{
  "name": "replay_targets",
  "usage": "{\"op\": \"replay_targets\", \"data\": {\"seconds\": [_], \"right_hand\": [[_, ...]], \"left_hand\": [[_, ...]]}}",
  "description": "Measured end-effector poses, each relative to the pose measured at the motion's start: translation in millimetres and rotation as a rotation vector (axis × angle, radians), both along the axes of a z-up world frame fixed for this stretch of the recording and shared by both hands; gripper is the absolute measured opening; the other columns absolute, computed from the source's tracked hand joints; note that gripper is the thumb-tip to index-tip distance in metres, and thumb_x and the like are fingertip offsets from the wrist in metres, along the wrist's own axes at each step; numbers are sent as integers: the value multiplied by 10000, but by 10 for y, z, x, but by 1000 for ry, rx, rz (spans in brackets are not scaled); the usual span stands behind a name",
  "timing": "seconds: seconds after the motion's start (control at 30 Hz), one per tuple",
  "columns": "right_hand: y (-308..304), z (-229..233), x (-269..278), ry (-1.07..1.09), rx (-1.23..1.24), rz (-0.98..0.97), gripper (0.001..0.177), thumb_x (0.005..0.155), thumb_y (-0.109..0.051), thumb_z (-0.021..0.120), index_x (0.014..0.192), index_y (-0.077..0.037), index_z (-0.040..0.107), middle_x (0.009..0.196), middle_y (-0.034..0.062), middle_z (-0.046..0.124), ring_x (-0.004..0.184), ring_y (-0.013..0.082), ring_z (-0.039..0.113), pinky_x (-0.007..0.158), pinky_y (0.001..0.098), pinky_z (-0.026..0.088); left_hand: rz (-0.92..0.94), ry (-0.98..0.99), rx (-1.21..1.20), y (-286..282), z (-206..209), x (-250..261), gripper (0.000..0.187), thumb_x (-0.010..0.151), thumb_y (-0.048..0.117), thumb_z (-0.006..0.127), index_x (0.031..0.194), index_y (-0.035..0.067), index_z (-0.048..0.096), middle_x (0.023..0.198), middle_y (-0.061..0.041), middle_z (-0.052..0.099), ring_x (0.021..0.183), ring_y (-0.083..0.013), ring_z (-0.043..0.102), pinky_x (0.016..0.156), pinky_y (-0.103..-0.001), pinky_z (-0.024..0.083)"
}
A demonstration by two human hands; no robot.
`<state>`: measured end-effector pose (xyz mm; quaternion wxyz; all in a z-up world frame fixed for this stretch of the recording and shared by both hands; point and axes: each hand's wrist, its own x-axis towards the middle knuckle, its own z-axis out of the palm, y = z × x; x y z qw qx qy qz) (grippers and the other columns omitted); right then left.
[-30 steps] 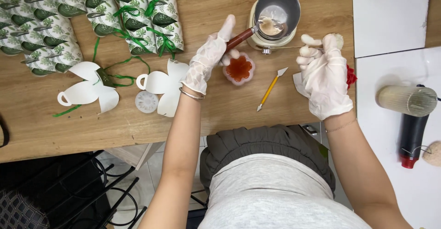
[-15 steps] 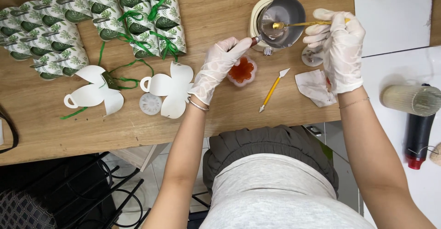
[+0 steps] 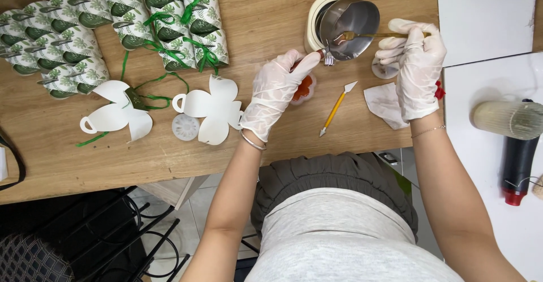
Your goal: Pouring and detailing wax in silicone molds for candle production.
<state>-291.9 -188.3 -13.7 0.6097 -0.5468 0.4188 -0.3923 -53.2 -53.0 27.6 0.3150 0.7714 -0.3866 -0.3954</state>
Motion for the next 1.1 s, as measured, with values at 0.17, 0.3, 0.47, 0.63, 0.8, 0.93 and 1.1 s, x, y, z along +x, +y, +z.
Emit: {"op": "replay_targets", "data": {"seconds": [0.17,0.3,0.47,0.63,0.8,0.93,1.1], "right_hand": [[0,-312,-30,-217,176,-35,280,1225,-197,433,1236,54,556,917,153,672,708,164,643,636,259,549],[-45,-436,0,-302,435,-128,282,1174,-179,449,1235,78,547,851,173,640,656,220,630,570,285,511],[-24,-224,-2,-286,458,-129,327,1163,-203,432,1278,89,523,912,187,680,687,223,657,606,294,543],[-74,-29,-32,-360,430,-84,393,1175,-202,418,1314,140,554,932,200,682,705,237,661,663,309,578],[-54,190,-44,-371,298,-56,314,1212,-118,430,1290,151,571,954,218,669,765,259,663,760,333,611],[57,281,-24,-353,280,-47,331,1213,-129,407,1297,148,568,976,219,674,783,263,673,750,331,604],[236,159,10,-601,454,95,275,1252,-95,427,1212,146,553,865,180,626,674,175,574,655,286,545]], "left_hand": [[-60,-165,-38,-1,1,-49,559,930,657,544,915,124,713,854,-103,749,826,-294,717,717,-421,514],[-54,-168,-63,-11,17,-60,573,930,668,528,892,127,713,840,-100,739,810,-300,713,719,-423,513],[39,-9,14,-32,1,42,591,878,691,567,854,119,712,731,-85,714,697,-231,714,673,-374,524],[150,219,17,-63,-207,202,607,866,677,664,813,75,727,649,-42,632,602,-131,628,589,-301,505],[159,374,-12,-133,-335,300,603,851,677,650,936,105,817,560,10,593,520,-92,502,501,-265,404],[126,302,118,-157,-287,338,642,845,703,547,1041,146,801,630,-19,667,518,-126,542,519,-269,460],[332,248,-188,95,-838,550,720,1003,673,360,1410,142,625,1167,-50,708,980,-103,670,858,-260,525]]}}
